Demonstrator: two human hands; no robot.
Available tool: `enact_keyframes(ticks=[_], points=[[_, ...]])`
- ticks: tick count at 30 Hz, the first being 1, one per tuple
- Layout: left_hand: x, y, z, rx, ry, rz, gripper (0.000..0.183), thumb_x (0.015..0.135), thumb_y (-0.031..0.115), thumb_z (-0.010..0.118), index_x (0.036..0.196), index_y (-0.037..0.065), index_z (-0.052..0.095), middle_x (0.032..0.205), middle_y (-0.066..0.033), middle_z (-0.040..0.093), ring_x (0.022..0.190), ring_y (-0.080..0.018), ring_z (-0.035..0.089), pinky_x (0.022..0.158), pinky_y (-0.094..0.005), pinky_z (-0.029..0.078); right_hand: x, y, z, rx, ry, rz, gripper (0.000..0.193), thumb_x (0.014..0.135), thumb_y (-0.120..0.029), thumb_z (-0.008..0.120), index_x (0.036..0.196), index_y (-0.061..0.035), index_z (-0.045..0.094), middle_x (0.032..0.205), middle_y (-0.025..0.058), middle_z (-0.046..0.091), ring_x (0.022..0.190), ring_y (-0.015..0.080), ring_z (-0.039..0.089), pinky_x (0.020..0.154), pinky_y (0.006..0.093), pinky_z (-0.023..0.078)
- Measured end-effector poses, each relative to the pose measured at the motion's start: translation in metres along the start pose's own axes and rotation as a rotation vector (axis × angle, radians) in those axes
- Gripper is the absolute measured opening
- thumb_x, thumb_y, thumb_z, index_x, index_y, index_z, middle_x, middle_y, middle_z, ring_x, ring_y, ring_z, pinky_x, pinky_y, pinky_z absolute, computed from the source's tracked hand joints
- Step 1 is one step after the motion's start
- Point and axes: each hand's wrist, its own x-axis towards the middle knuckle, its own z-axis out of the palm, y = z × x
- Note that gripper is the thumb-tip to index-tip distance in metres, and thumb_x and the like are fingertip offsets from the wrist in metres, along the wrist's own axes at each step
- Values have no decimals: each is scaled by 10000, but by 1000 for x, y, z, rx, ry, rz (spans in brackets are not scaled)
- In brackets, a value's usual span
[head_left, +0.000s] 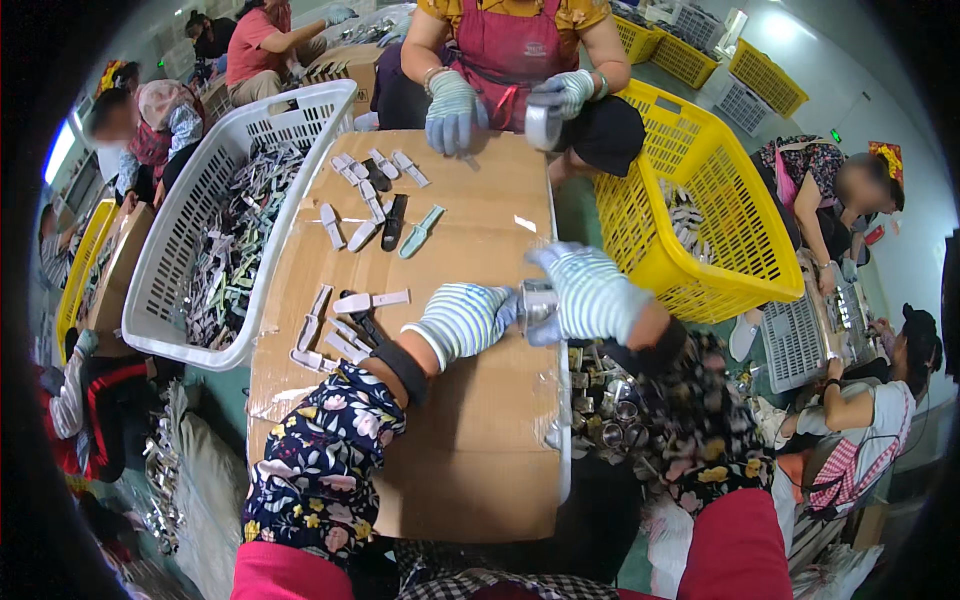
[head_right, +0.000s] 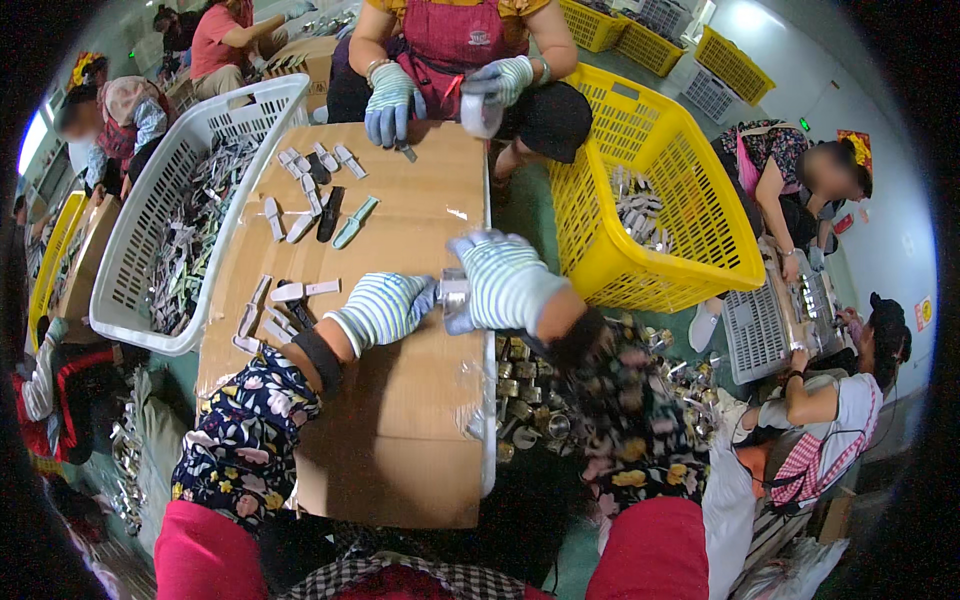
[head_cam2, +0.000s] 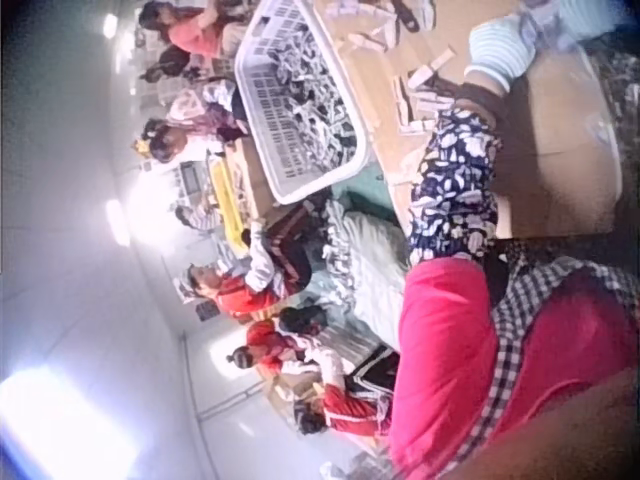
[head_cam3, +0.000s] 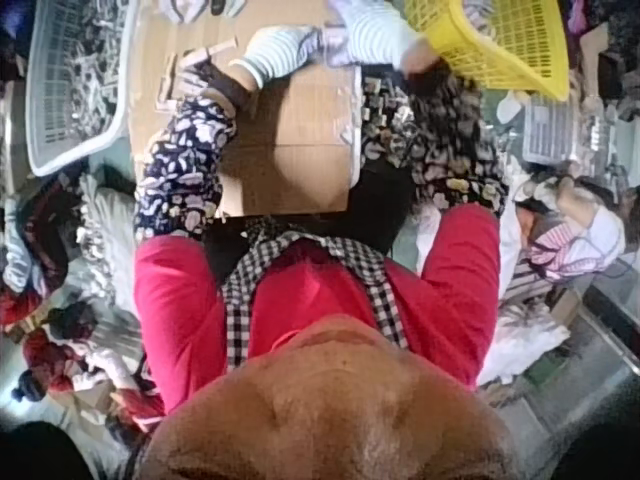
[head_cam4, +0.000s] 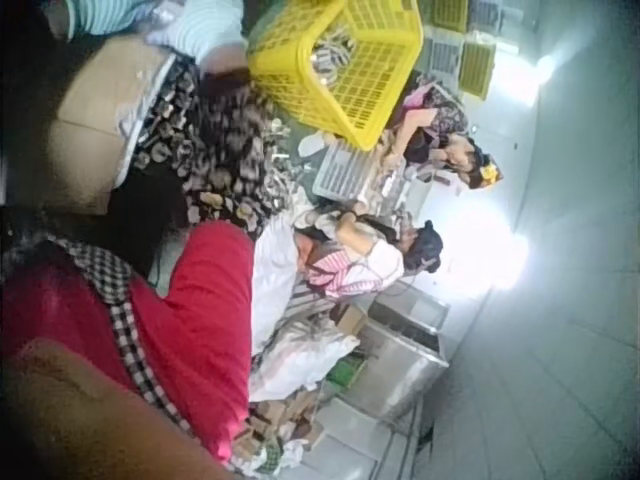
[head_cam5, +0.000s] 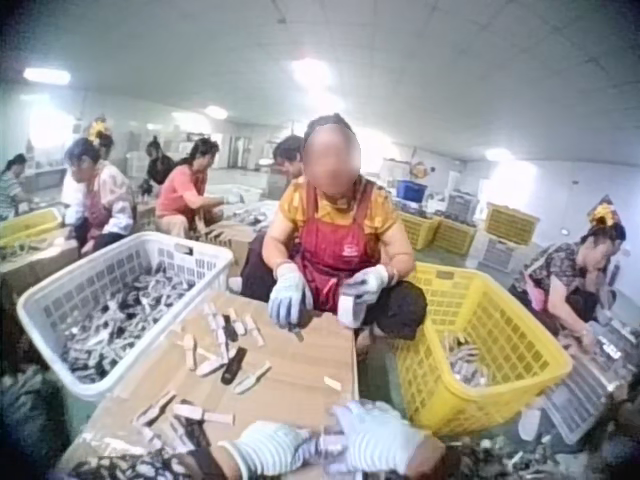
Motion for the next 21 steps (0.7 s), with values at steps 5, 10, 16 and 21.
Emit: enact_keyframes(ticks=[5, 10, 16, 21], points=[[8, -20, -5, -25, 58, -41, 400, 917, 359, 384, 945, 44, 628, 826, -209, 642, 811, -368, 616, 718, -450, 486, -5, -17, 16, -312, 202, -115, 769, 619, -484, 745, 1184, -35, 478, 1118, 132, 543, 1066, 283, 513, 951, 397, 359], [7, 3, -2, 305, 257, 52, 284, 762, 251, 593, 976, 65, 580, 872, -147, 622, 834, -307, 606, 784, -412, 436, 34, 5, -4, -117, -30, -19, 738, 622, -477, 710, 1176, -28, 521, 1101, 164, 566, 1047, 310, 541, 950, 409, 392], [-9, 5, -10, 27, 178, -65, 350, 771, 97, 591, 1103, 11, 522, 934, -190, 611, 860, -316, 609, 751, -415, 479, 6, 17, -18, 673, 133, -242, 807, 682, -557, 659, 1255, -25, 461, 1195, 168, 534, 1050, 280, 566, 918, 371, 445], [-84, 53, -38, -1217, 53, -91, 214, 896, 181, 550, 1034, 18, 556, 793, -14, 560, 693, -90, 485, 630, -235, 416, -52, 39, -3, 1777, 173, -286, 912, 825, -720, 356, 1405, -21, 273, 1372, 104, 401, 1240, 215, 418, 1074, 364, 289]])
